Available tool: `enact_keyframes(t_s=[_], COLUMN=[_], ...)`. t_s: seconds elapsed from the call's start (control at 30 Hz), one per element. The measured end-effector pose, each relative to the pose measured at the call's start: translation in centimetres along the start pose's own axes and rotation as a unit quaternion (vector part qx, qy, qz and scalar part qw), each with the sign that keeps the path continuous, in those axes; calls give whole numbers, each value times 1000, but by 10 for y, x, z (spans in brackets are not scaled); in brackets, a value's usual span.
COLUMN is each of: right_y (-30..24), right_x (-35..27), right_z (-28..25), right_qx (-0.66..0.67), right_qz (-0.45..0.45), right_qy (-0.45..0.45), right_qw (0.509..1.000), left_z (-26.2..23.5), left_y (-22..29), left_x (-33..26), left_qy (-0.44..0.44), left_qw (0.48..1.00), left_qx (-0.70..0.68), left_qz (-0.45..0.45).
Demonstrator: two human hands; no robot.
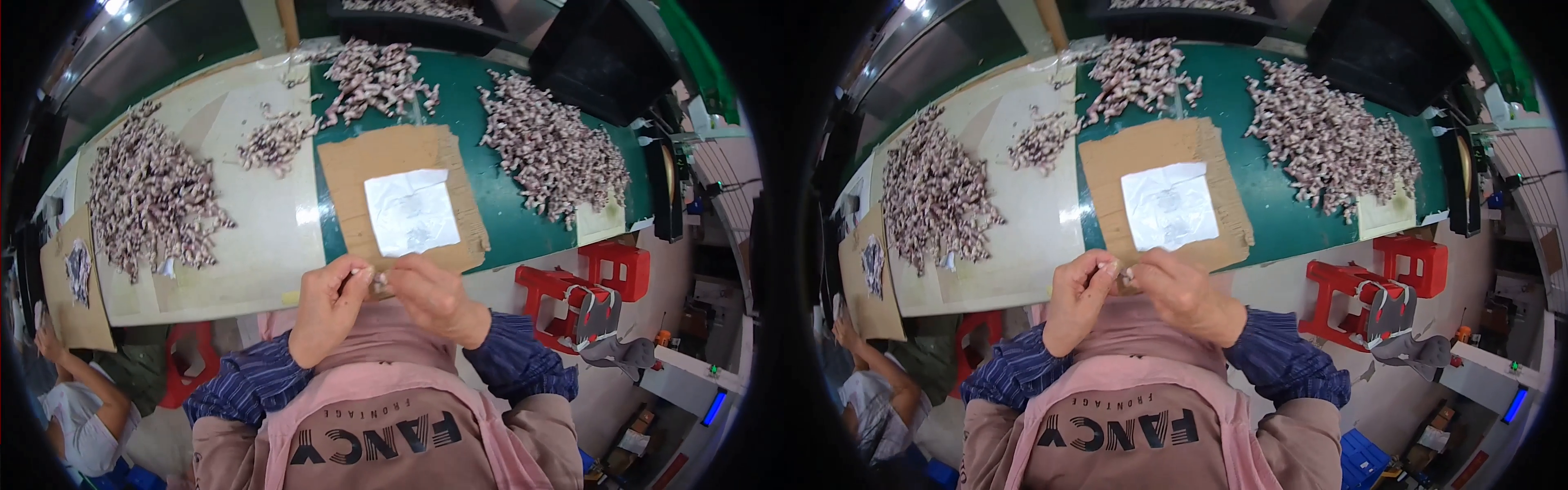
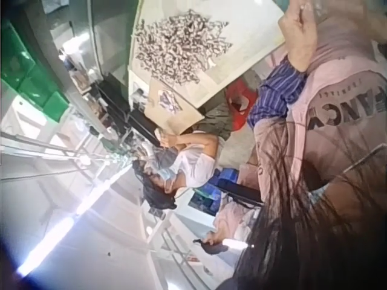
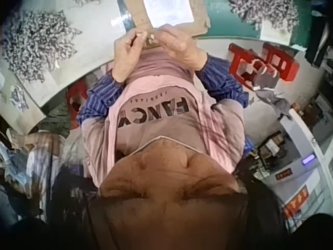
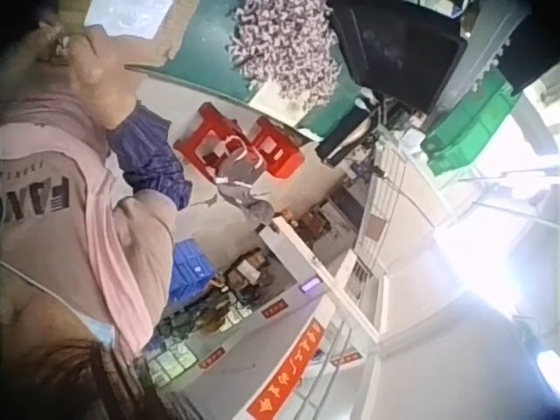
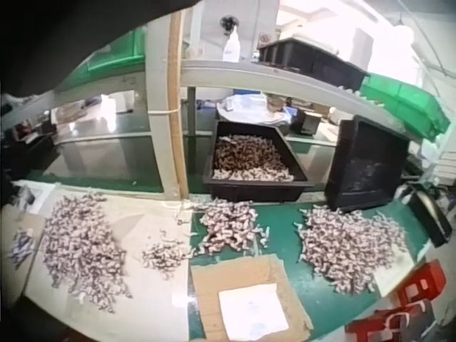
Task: The person sorts and gathers plastic components and metal fasteners by hand on a factory workbench, placing them into black trays.
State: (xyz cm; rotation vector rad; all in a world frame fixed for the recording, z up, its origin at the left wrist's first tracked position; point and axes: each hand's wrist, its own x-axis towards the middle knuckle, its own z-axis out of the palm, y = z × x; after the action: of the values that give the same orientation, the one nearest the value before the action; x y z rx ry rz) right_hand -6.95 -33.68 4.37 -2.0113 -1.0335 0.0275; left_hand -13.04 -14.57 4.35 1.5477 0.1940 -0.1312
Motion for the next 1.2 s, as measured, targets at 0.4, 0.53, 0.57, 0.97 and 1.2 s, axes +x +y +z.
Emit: enact_keyframes(t_s=[0.4,0.53,0.57,0.97,1.2], right_y=[163,170,168,177,164], right_x=[99,139,144,156,157], right_z=[-65,-63,-60,-57,-54], right_qx=[-117,-137,-135,-181,-155], right_qz=[93,29,40,139,147], right_qy=[169,170,164,22,4], right_qw=[974,975,976,973,977], left_z=[-211,-297,-316,-188,-124], left_y=[45,49,45,56,12], left_x=[30,34,34,73,129], left_qy=[308,347,350,255,114], left_qw=[845,751,747,856,817], left_qx=[423,559,562,412,525], left_qz=[110,63,60,179,211])
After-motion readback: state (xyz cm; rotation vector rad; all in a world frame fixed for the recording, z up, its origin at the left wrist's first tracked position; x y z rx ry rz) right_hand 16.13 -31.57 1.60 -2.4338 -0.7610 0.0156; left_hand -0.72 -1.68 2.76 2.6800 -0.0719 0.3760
